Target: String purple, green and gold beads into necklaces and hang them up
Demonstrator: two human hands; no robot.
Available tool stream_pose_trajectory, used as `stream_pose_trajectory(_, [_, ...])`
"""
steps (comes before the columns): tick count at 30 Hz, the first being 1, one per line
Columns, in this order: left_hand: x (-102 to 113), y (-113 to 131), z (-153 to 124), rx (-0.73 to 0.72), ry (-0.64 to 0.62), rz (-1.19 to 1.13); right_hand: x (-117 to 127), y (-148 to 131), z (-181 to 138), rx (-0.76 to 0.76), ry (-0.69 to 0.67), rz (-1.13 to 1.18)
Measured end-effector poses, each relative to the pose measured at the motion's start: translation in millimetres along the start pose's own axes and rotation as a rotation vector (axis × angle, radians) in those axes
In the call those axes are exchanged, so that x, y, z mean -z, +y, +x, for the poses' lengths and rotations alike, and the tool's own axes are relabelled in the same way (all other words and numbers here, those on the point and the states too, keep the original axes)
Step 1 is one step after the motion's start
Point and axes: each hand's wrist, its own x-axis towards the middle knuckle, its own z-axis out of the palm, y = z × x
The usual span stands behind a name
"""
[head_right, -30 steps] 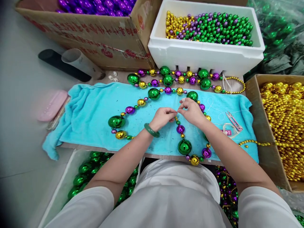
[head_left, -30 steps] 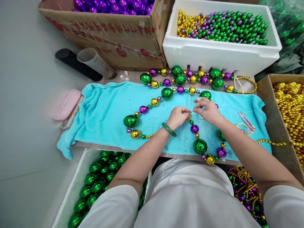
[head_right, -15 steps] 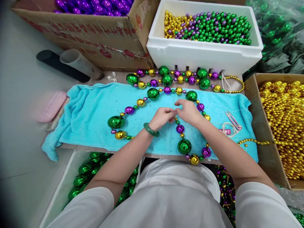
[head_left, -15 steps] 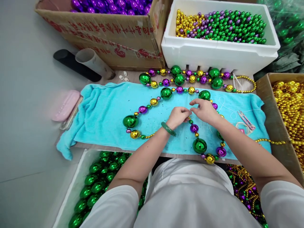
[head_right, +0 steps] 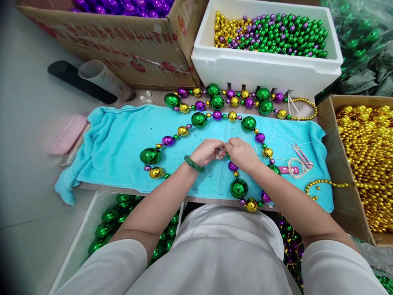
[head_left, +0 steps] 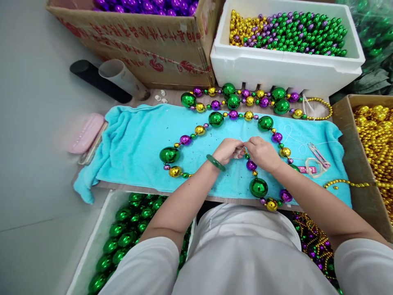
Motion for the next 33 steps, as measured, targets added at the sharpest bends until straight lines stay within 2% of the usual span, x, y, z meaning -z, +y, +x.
stream_pose_trajectory(3, [1,-4,-2,-0.090,-0.031,0.050,2,1,2,-0.070,-0.026,0.069])
stream_pose_trajectory(7, [7,-14,-4,-0.469,0.020,0.434,5,12,9,-0.223,-0.109,0.340])
stream_pose_trajectory(11, [13,-23,-1,-0.815,0.074,0.848,6,28,16,-0.271,-0.261,0.623])
stream_pose_trajectory(16, [17,-33,5,-1.008,0.031,1.023,8,37,22,-0.402,-0.364,0.934])
stream_pose_trajectory(20, [18,-37,9,-1.067,0.073,1.053,9,37,24,-0.506,-0.426,1.003])
stream_pose_trajectory(24, [18,-33,7,-1.038,0.134,1.118,11,38,24,-0.504,-0.435,0.970])
stream_pose_trajectory(26, [19,-30,3,-1.004,0.140,1.198,14,40,23,-0.481,-0.430,0.851])
stream_pose_trajectory(31, [33,-28,-9,-0.904,0.097,1.447,23,48,17,-0.395,-0.463,0.322])
stream_pose_trajectory(33, [40,-30,-12,-0.877,0.072,1.538,27,50,13,-0.390,-0.475,0.195])
